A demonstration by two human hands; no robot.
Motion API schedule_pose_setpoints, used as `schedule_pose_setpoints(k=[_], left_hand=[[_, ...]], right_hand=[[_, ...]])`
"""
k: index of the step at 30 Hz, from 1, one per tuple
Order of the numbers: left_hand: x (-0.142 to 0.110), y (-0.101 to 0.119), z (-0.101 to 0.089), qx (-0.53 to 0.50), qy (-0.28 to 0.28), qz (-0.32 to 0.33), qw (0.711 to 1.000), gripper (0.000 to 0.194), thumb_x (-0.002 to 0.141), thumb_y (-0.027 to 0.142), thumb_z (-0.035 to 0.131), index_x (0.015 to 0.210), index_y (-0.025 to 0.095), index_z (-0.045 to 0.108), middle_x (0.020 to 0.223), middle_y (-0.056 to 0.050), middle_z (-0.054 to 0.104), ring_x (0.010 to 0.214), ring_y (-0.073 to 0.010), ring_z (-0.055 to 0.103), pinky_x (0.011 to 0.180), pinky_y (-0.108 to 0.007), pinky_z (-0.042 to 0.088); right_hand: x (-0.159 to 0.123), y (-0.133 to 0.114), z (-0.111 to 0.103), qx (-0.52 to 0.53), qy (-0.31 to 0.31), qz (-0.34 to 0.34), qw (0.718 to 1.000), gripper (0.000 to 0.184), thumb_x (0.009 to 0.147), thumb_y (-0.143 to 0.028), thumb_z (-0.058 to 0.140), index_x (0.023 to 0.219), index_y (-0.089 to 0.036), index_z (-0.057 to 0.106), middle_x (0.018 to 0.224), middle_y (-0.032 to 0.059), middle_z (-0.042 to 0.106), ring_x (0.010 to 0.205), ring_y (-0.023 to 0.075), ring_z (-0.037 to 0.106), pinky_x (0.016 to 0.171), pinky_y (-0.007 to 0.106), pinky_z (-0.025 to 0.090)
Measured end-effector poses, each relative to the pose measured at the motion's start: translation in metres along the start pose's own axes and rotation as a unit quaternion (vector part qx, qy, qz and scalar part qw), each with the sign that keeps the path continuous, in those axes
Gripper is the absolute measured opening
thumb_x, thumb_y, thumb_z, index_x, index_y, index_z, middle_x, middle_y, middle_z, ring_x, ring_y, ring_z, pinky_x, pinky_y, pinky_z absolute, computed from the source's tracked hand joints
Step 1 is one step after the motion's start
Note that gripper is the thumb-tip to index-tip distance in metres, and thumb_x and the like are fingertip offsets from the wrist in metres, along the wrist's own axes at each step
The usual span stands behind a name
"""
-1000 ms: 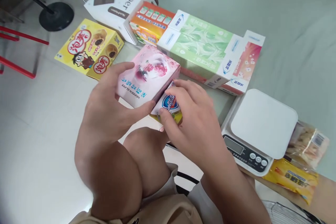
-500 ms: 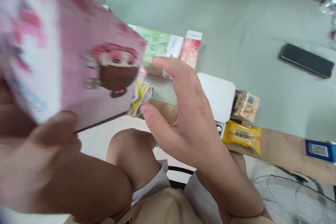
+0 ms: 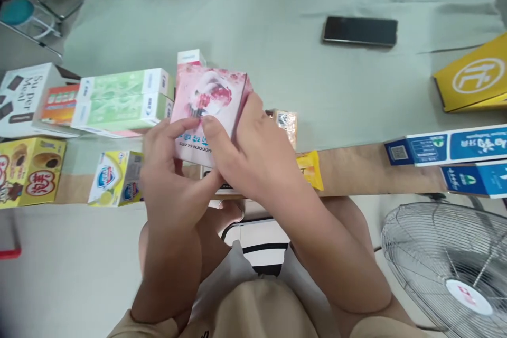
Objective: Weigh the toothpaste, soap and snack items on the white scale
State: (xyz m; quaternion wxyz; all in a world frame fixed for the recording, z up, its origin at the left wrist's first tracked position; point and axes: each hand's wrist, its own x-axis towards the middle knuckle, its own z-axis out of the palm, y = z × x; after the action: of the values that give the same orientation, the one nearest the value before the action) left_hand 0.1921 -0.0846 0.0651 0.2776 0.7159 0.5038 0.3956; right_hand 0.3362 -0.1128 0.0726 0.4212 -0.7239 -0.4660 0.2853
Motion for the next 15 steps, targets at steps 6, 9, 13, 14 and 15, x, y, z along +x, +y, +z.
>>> schedule_pose_setpoints(k=[6,9,13,14,15], left_hand=[[0.015,-0.033,-0.009,-0.173,0.008,-0.059,0.983,0.044,0.080,0.043,0.081,0.120,0.027,0.070,0.130,-0.008,0.071,0.122,-0.0270,0.068,0.108,-0.044,0.057],[0.016,-0.049,-0.011,-0.208,-0.012,-0.093,0.974,0.050,0.082,0.052,0.082,0.123,0.027,0.071,0.137,-0.010,0.070,0.131,-0.0309,0.065,0.113,-0.046,0.055],[0.012,-0.052,-0.011,-0.225,-0.051,-0.084,0.969,0.051,0.087,0.055,0.078,0.130,0.029,0.073,0.136,-0.008,0.074,0.130,-0.0323,0.068,0.111,-0.045,0.057],[0.011,-0.051,-0.011,-0.221,-0.060,-0.089,0.969,0.049,0.089,0.054,0.076,0.132,0.030,0.073,0.134,-0.007,0.076,0.128,-0.0318,0.069,0.109,-0.044,0.058],[0.011,-0.049,-0.010,-0.208,-0.069,-0.095,0.971,0.048,0.092,0.054,0.074,0.134,0.031,0.073,0.131,-0.006,0.077,0.124,-0.0309,0.071,0.106,-0.043,0.059]], right_hand=[[0.006,0.003,-0.017,-0.039,0.006,0.011,0.999,0.044,0.105,-0.064,0.041,0.098,-0.026,0.062,0.101,0.0073,0.076,0.092,0.0274,0.074,0.080,0.044,0.060],[0.007,0.007,-0.023,-0.037,0.036,-0.004,0.999,0.042,0.107,-0.061,0.041,0.093,-0.027,0.062,0.097,0.0060,0.074,0.098,0.0266,0.075,0.085,0.043,0.060],[0.007,0.006,-0.027,-0.028,0.036,-0.025,0.999,0.038,0.107,-0.059,0.044,0.094,-0.028,0.064,0.092,0.0037,0.074,0.095,0.0251,0.075,0.080,0.039,0.060],[0.007,0.005,-0.028,-0.030,0.028,-0.021,0.999,0.038,0.107,-0.059,0.044,0.095,-0.028,0.064,0.091,0.0033,0.075,0.092,0.0244,0.074,0.077,0.038,0.060],[0.007,0.003,-0.029,-0.033,0.016,-0.014,0.999,0.038,0.107,-0.058,0.044,0.095,-0.028,0.064,0.090,0.0031,0.075,0.088,0.0237,0.074,0.074,0.037,0.059]])
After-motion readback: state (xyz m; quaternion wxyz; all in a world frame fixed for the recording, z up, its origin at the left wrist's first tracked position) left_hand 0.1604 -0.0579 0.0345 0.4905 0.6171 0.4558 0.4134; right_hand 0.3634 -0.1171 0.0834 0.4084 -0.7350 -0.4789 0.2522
